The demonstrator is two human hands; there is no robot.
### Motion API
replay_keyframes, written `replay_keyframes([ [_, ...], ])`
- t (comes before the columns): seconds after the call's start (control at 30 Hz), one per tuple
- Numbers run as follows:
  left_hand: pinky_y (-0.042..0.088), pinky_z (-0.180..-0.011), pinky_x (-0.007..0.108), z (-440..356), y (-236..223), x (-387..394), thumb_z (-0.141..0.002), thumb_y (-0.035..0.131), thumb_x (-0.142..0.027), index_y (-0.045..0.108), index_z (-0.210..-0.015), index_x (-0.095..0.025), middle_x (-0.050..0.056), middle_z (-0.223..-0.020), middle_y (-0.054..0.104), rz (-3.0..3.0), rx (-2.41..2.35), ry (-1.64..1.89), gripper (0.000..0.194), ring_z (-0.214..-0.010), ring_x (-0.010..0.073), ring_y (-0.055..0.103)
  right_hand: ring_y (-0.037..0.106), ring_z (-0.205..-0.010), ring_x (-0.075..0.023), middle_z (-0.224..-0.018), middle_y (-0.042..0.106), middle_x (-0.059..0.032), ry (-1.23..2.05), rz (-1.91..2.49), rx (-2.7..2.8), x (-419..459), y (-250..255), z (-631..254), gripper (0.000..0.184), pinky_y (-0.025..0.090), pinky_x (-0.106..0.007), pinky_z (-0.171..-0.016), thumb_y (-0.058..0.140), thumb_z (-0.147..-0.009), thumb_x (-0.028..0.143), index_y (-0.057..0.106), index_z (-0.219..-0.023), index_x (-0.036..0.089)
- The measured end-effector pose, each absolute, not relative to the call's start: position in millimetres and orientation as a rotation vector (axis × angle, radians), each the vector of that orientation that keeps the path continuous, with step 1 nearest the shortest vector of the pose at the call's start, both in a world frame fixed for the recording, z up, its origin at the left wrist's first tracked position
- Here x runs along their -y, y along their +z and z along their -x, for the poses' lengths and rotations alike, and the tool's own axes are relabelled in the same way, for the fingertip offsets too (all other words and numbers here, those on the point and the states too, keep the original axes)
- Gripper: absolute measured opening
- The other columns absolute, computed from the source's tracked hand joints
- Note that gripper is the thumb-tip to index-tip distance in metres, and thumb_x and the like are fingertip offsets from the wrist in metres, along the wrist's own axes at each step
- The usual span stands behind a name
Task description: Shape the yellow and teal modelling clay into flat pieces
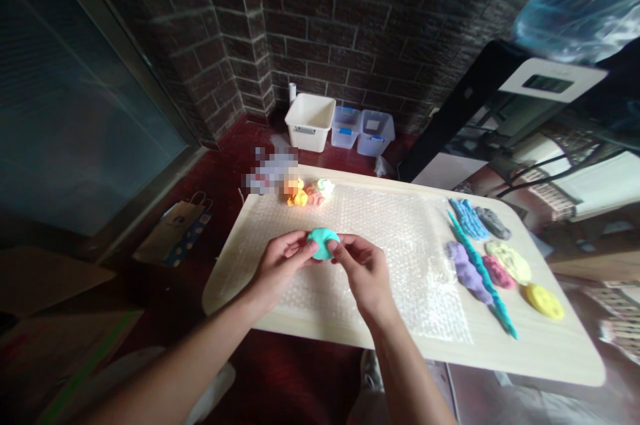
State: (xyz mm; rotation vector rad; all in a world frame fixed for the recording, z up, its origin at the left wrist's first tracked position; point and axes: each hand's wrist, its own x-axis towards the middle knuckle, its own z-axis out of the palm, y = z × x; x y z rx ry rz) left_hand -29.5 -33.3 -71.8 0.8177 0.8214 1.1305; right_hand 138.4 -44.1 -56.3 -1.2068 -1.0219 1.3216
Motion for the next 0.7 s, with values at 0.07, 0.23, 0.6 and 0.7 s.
replay_keyframes([
  [0.07, 0.061, -0.085, 0.035, 30.9, -69.8, 33.8, -0.087, 0.083, -0.045, 0.081, -0.106, -0.014, 0.011, -0.101, 0.081, -0.867, -0.812, 1.109, 0.036, -0.092, 0.0239, 0.076, 0.065, -0.075, -0.0169, -0.084, 0.078, -0.0044, 1.322, 1.205, 1.012, 44.1, -57.2, -140.2, 0.026, 0.051, -0.030, -0.073, 0.092, -0.080, 0.043, 0.084, -0.092, 0.021],
  [0.23, 0.061, -0.083, 0.036, 33.0, -68.0, 34.2, -0.089, 0.082, -0.043, 0.081, -0.109, -0.012, 0.012, -0.099, 0.081, -0.935, -0.810, 1.090, 0.037, -0.087, 0.0245, 0.076, 0.064, -0.073, -0.0150, -0.081, 0.077, -0.0038, 1.374, 1.156, 0.973, 44.4, -57.1, -139.4, 0.024, 0.052, -0.027, -0.071, 0.091, -0.080, 0.040, 0.083, -0.090, 0.019],
  [0.6, 0.060, -0.088, 0.035, 30.0, -72.9, 34.5, -0.088, 0.083, -0.041, 0.079, -0.105, -0.014, 0.009, -0.100, 0.081, -0.922, -0.748, 1.075, 0.032, -0.092, 0.0235, 0.076, 0.064, -0.070, -0.0142, -0.078, 0.076, -0.0039, 1.399, 1.156, 1.056, 43.6, -60.6, -140.2, 0.025, 0.053, -0.026, -0.067, 0.090, -0.083, 0.044, 0.085, -0.089, 0.020],
  [0.7, 0.060, -0.085, 0.032, 32.0, -76.8, 33.7, -0.088, 0.083, -0.041, 0.081, -0.101, -0.014, 0.009, -0.097, 0.081, -0.935, -0.805, 1.086, 0.031, -0.089, 0.0225, 0.076, 0.065, -0.072, -0.0155, -0.082, 0.077, -0.0044, 1.430, 1.160, 1.032, 44.4, -60.3, -138.4, 0.028, 0.056, -0.028, -0.067, 0.089, -0.083, 0.047, 0.085, -0.094, 0.021],
])
